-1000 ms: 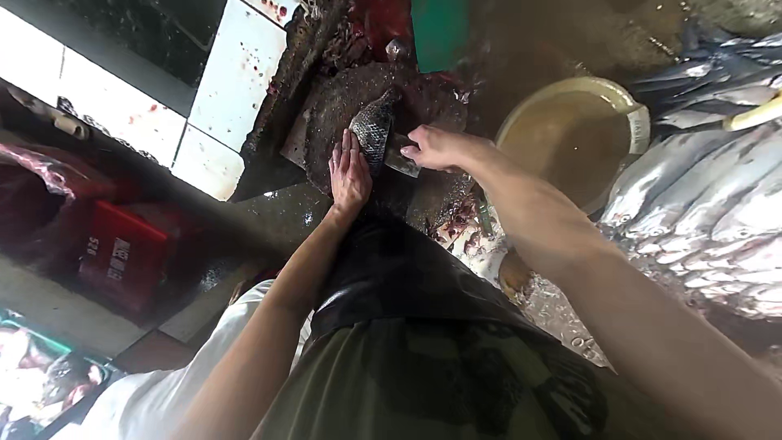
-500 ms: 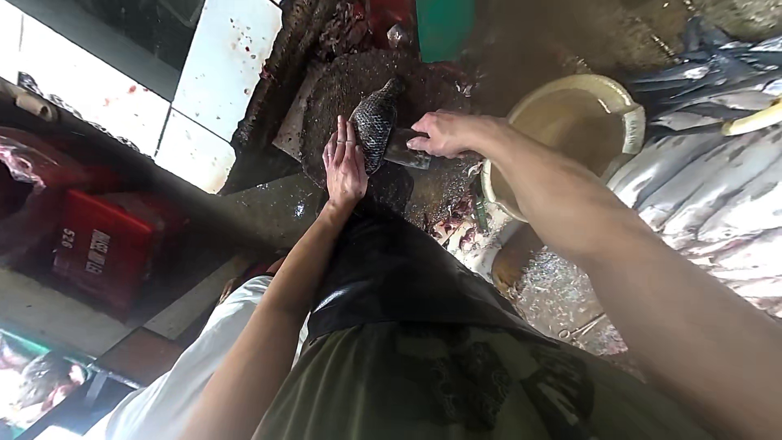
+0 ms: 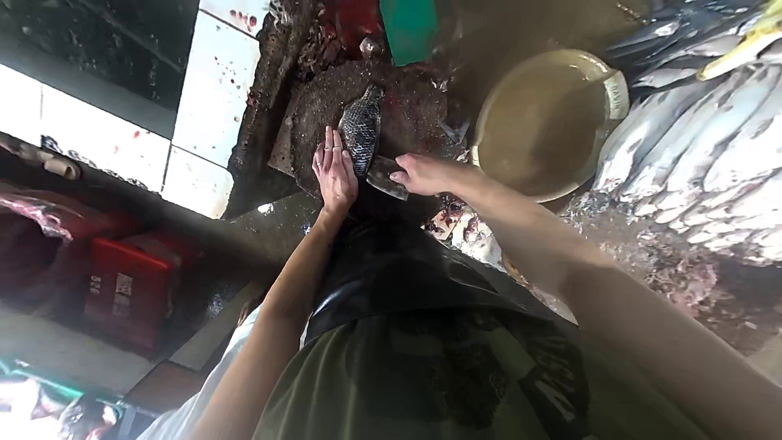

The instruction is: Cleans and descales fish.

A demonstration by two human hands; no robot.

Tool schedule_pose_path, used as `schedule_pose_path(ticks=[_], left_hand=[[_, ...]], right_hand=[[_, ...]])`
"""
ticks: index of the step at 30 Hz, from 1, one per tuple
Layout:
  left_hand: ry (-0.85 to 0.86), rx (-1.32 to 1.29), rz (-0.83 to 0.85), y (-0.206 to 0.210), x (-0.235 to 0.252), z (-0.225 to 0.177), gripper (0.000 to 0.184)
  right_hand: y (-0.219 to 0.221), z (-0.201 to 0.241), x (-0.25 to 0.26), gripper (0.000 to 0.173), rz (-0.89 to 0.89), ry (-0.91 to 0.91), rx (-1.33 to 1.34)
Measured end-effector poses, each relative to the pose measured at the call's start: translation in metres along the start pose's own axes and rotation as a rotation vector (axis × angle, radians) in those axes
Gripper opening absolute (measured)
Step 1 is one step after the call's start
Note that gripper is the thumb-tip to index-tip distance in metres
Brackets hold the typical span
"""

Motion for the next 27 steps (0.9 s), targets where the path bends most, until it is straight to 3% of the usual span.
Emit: schedule_pose_path(ticks=[3, 8, 10, 14, 18, 27], left_hand=[[-0.134, -0.01, 0.118, -0.015, 0.015, -0.015, 0.06], [-0.238, 0.207, 0.515, -0.036, 0.062, -0.067, 0.101], [-0.218, 0.269, 0.547, -0.034, 0.08, -0.07, 0.096], [-0.185, 0.301, 0.588, -0.047, 0.104, -0.063, 0.062], [-0.136, 0.284, 0.675, -0.058, 0.115, -0.053, 0.05], [-0.068, 0.247, 0.673, -0.067, 0.11, -0.052, 0.051]], right_hand=[[0.004, 0.013, -0.017, 0.039, -0.022, 0.046, 0.018], [0.021, 0.019, -0.027, 0.035, -0.07, 0.052, 0.05], [0.026, 0.015, -0.031, 0.036, -0.082, 0.03, 0.062], [0.029, 0.003, -0.041, 0.039, -0.142, 0.101, 0.191], [0.025, 0.013, -0.037, 0.037, -0.227, 0.142, 0.335], [0.005, 0.049, -0.006, 0.029, -0.231, 0.194, 0.325]])
Point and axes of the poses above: each hand's wrist, its own x-axis towards the middle knuckle, its own y-axis out of the palm, z = x × y, the point moved 3 cm from there along x, towards the middle knuckle
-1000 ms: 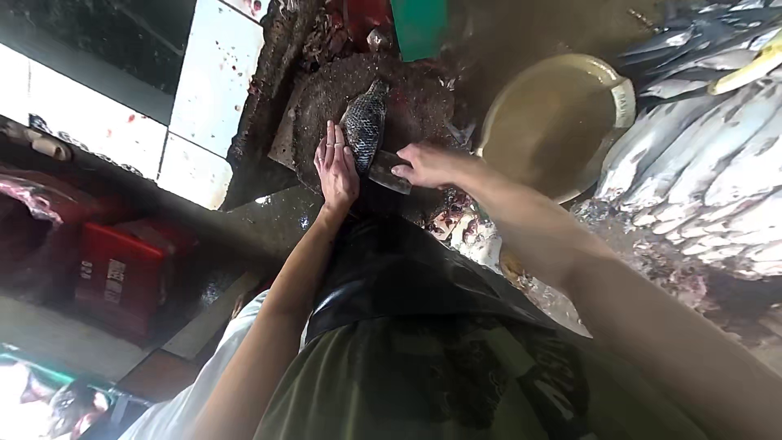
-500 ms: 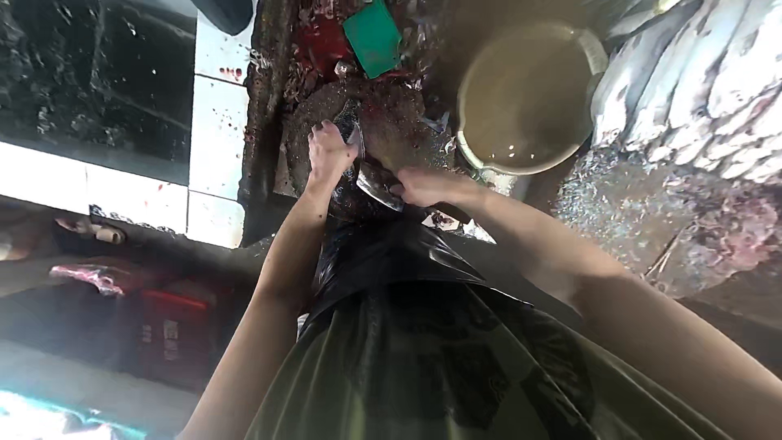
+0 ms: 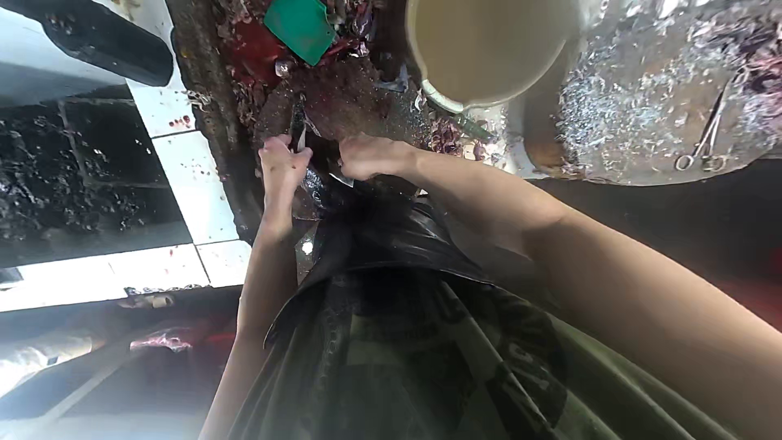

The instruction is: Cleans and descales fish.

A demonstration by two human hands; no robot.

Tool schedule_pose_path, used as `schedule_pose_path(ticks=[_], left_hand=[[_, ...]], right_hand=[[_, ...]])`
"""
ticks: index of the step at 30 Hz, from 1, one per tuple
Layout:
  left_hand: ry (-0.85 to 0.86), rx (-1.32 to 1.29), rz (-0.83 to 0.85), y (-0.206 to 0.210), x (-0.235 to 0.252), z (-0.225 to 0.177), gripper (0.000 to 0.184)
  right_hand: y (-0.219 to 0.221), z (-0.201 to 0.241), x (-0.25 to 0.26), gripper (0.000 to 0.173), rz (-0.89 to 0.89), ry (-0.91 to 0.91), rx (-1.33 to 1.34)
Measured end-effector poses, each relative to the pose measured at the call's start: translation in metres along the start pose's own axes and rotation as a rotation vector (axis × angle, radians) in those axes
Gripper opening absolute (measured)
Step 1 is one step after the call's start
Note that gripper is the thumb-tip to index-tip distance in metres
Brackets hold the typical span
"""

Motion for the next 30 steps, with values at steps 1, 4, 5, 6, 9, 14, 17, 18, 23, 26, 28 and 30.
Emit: schedule_pose_path(ticks=[1, 4, 5, 6, 9, 14, 17, 18, 23, 26, 28, 30], left_hand=[[0.014, 0.002, -0.029, 0.004, -0.004, -0.001, 0.053], [0.148, -0.053, -0.181, 0.031, -0.011, 0.003, 0.065], [0.212, -0.077, -0.236, 0.044, -0.012, 0.006, 0.064], [0.265, -0.093, -0.274, 0.057, -0.01, 0.01, 0.062], [0.309, -0.117, -0.338, 0.082, -0.005, 0.019, 0.058], [0.25, -0.046, -0.396, 0.097, -0.006, 0.024, 0.057], [0.249, -0.02, -0.467, 0.103, -0.004, 0.024, 0.057], [0.243, -0.014, -0.471, 0.104, -0.003, 0.023, 0.058], [0.226, -0.023, -0.466, 0.106, -0.001, 0.019, 0.058], [0.21, -0.057, -0.471, 0.106, 0.0, 0.021, 0.058], [0.219, -0.1, -0.446, 0.105, -0.003, 0.022, 0.058], [0.241, -0.188, -0.475, 0.098, -0.006, 0.022, 0.058]], right_hand=[[0.0, 0.0, 0.002, 0.03, -0.004, 0.009, -0.008], [0.003, -0.012, -0.005, 0.03, -0.024, 0.021, 0.017], [0.006, -0.017, -0.006, 0.032, -0.033, 0.024, 0.032], [0.01, -0.021, -0.007, 0.034, -0.036, 0.027, 0.052], [0.023, -0.028, -0.004, 0.042, -0.072, 0.011, 0.056], [0.024, -0.028, 0.021, 0.041, -0.113, 0.001, 0.03], [0.003, -0.04, 0.039, 0.047, -0.069, -0.038, -0.004], [-0.005, -0.046, 0.043, 0.048, -0.054, -0.049, -0.027], [-0.029, -0.046, 0.052, 0.049, 0.0, -0.039, -0.146], [-0.024, -0.037, 0.062, 0.037, -0.003, -0.055, -0.156], [-0.021, -0.037, 0.054, 0.037, -0.019, -0.072, -0.179], [-0.019, -0.038, 0.048, 0.042, -0.066, -0.07, -0.174]])
Point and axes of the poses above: each hand's wrist, its own x-axis towards the middle knuckle, its own y-axis out of the palm, z = x × y, the point moved 3 cm from there along x, towards the middle knuckle
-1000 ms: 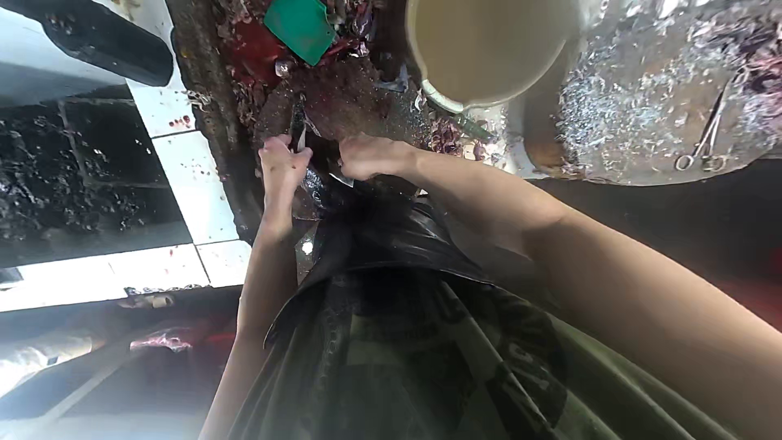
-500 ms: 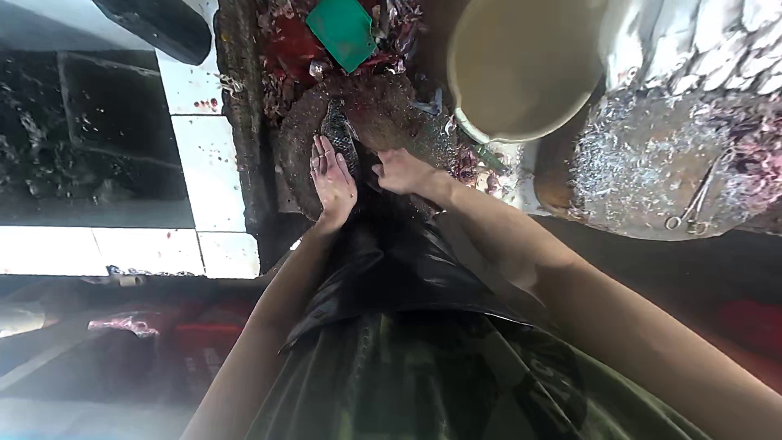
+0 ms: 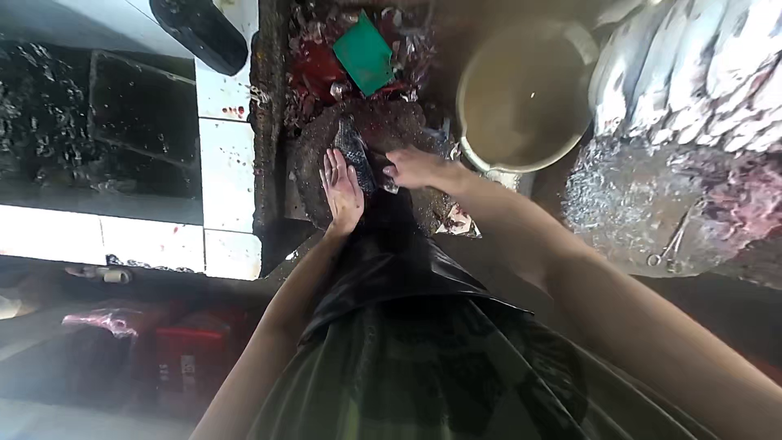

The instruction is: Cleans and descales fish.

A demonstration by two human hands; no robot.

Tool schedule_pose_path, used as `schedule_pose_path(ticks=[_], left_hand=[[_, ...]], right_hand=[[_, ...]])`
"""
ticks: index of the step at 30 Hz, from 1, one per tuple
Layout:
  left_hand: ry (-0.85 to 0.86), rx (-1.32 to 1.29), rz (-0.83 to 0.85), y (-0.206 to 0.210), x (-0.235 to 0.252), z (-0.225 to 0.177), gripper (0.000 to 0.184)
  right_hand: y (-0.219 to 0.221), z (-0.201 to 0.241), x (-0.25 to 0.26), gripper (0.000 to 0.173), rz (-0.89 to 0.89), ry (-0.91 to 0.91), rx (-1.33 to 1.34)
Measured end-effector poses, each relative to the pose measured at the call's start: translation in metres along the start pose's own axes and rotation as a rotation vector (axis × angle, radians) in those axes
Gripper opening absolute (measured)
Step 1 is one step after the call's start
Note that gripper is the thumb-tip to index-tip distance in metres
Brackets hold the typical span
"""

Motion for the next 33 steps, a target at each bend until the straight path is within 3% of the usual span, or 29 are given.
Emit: schedule_pose_path(ticks=[5, 9, 14, 19, 25, 33], left_hand=[[-0.11, -0.006, -0.05, 0.002, -0.03, -0.014, 0.061], [-0.153, 0.16, -0.142, 0.024, -0.032, -0.018, 0.055], [-0.21, 0.16, -0.131, 0.026, -0.029, -0.02, 0.054], [-0.156, 0.136, -0.225, 0.031, -0.033, -0.014, 0.054], [-0.157, 0.068, -0.266, 0.033, -0.037, -0.008, 0.055], [-0.17, 0.082, -0.242, 0.032, -0.038, -0.008, 0.055]], right_hand=[[0.032, 0.014, -0.017, 0.045, -0.053, 0.109, 0.12], [0.003, 0.01, -0.015, 0.047, 0.026, 0.168, 0.046], [-0.035, 0.003, 0.017, 0.035, 0.126, 0.023, -0.105], [-0.049, 0.015, 0.008, 0.035, 0.302, -0.016, -0.29], [-0.061, 0.003, 0.005, 0.037, 0.271, 0.054, -0.247], [-0.031, 0.002, 0.022, 0.037, 0.251, 0.026, -0.114]])
Point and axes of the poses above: each hand's wrist, its own x-axis towards the middle knuckle, its own y-axis out of the palm, z = x × y, the point moved 3 cm from there along x, towards the middle knuckle
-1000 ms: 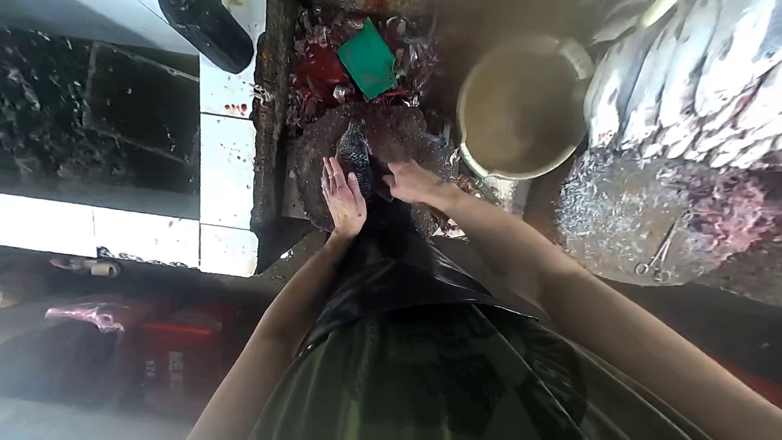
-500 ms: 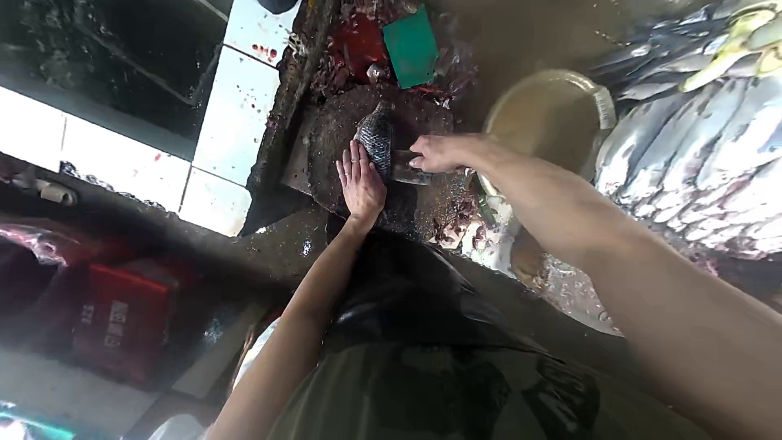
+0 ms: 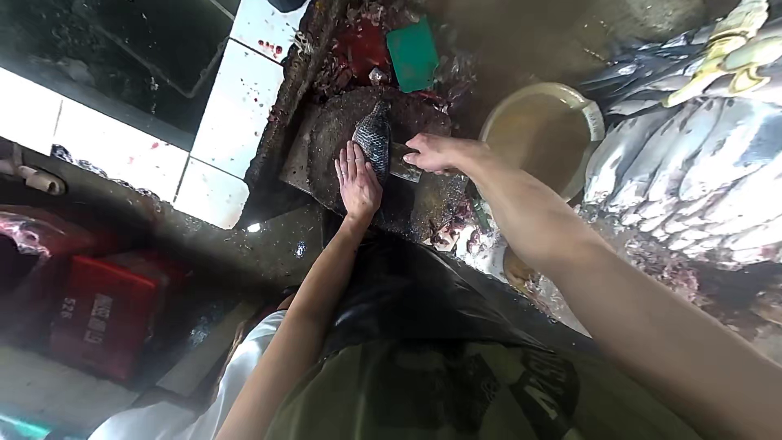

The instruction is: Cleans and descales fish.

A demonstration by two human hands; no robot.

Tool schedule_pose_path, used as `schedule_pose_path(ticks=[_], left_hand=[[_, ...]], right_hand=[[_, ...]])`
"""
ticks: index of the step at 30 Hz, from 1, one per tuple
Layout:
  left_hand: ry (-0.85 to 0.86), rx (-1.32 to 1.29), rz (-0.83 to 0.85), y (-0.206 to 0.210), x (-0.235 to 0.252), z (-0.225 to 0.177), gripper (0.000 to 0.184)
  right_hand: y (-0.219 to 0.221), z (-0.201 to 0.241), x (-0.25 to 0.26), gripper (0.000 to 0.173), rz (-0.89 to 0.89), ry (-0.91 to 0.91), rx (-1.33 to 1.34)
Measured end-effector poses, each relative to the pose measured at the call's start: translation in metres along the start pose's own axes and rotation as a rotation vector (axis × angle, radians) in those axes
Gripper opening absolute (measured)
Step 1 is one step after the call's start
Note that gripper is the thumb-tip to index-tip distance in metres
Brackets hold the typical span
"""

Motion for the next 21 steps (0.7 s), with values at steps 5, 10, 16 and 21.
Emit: schedule_pose_path(ticks=[5, 10, 16, 21], left_hand=[[-0.022, -0.012, -0.085, -0.006, -0.004, 0.003, 0.053], [-0.067, 0.017, -0.096, -0.005, -0.007, 0.007, 0.052], [-0.065, 0.015, -0.073, 0.001, -0.005, 0.011, 0.054], [-0.031, 0.0, -0.038, -0.002, -0.001, 0.014, 0.054]], right_hand=[[0.003, -0.005, -0.021, 0.034, 0.138, -0.014, -0.084], [0.0, -0.003, -0.027, 0.034, 0.139, -0.067, -0.148], [0.038, -0.022, -0.016, 0.032, -0.012, -0.197, -0.03], [0.065, -0.029, -0.035, 0.043, -0.097, -0.183, 0.103]])
Point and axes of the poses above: each hand's wrist, its own x-axis towards the middle knuckle, its own y-axis out of the palm, z = x × y, the point moved 3 cm from there along x, towards the middle knuckle
